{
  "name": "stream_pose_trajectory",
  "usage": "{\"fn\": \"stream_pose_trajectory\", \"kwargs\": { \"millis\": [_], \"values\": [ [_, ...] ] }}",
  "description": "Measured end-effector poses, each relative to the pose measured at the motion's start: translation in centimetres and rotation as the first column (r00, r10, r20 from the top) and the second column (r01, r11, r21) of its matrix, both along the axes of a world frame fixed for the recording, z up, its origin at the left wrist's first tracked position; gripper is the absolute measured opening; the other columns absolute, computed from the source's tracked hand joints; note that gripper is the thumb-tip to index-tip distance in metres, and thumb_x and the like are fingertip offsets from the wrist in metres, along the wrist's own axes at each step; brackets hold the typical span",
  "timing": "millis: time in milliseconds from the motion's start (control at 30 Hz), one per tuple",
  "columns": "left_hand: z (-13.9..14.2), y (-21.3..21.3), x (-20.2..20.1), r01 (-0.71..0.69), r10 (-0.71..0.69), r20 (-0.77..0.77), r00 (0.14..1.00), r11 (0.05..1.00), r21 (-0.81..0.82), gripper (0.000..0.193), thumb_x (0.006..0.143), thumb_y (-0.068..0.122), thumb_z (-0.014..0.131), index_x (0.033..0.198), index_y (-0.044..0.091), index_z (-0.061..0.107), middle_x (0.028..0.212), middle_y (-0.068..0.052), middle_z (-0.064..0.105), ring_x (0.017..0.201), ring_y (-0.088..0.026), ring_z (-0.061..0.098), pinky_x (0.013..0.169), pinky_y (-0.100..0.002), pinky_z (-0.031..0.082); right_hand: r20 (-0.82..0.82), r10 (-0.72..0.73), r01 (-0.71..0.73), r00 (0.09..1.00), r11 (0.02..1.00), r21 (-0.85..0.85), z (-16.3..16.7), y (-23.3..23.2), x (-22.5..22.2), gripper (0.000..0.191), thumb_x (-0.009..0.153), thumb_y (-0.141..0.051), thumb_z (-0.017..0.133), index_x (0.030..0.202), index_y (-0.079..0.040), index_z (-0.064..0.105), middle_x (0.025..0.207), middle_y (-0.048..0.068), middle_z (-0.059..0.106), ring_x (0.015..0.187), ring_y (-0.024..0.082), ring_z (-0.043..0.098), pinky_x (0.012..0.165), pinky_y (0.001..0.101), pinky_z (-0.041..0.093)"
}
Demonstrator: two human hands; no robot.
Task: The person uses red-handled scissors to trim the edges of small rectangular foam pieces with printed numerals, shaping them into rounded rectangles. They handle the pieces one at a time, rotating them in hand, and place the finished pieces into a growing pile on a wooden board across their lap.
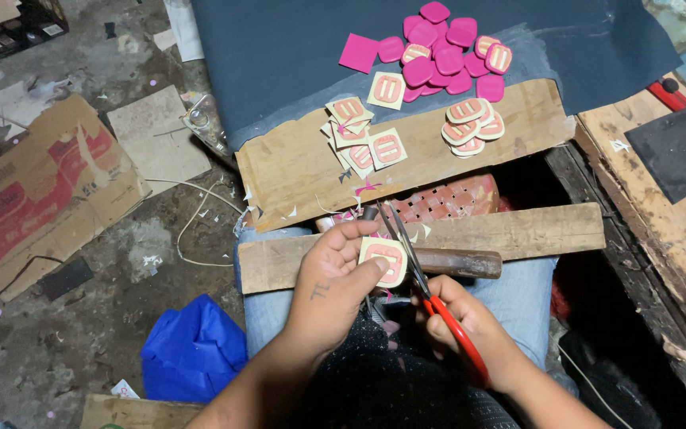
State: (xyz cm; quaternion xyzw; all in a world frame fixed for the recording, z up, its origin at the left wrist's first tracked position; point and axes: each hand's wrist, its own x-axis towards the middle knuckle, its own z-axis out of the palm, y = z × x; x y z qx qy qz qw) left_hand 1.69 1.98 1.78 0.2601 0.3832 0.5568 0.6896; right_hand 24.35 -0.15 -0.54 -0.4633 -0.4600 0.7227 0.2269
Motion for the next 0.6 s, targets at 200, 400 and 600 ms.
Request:
{"fn": "stream_pose_trajectory", "kwargs": {
  "millis": [200,400,600],
  "values": [
    [0.8,0.4,-0.9,0.005,-0.006,-0.032,0.999,1.0,-0.01,0.049,0.086,-0.01,0.058,0.132,-0.004,0.041,0.11,-0.021,0.07,0.097,-0.022,0.071,0.085,-0.035,0.061,0.062,0.001,0.002,0.998,0.998,-0.063,0.5,-0.2,0.7,0.037,0.082,-0.024,0.071,0.111,-0.006,0.058,0.07,-0.001,0.055,0.052,0.009,0.052,0.047,0.0242,0.044],
    [1.1,0.9,-1.6,0.053,-0.052,-0.068,0.996,0.999,0.012,0.047,0.086,-0.009,0.058,0.129,-0.003,0.041,0.109,-0.024,0.071,0.097,-0.023,0.072,0.085,-0.036,0.061,0.044,0.019,-0.015,0.999,0.997,-0.082,0.2,-0.3,1.6,0.028,0.086,-0.017,0.073,0.104,-0.006,0.055,0.065,-0.005,0.049,0.053,0.004,0.042,0.046,0.0221,0.032],
    [0.7,1.0,-2.0,0.068,-0.066,-0.107,0.992,0.998,0.015,0.037,0.087,-0.01,0.057,0.121,-0.004,0.045,0.108,-0.022,0.073,0.095,-0.021,0.072,0.084,-0.032,0.061,0.115,0.041,-0.041,0.993,0.999,0.0,0.0,-0.5,1.9,0.023,0.087,-0.014,0.074,0.102,-0.006,0.059,0.069,-0.007,0.05,0.058,0.003,0.041,0.049,0.0212,0.032]
  ]
}}
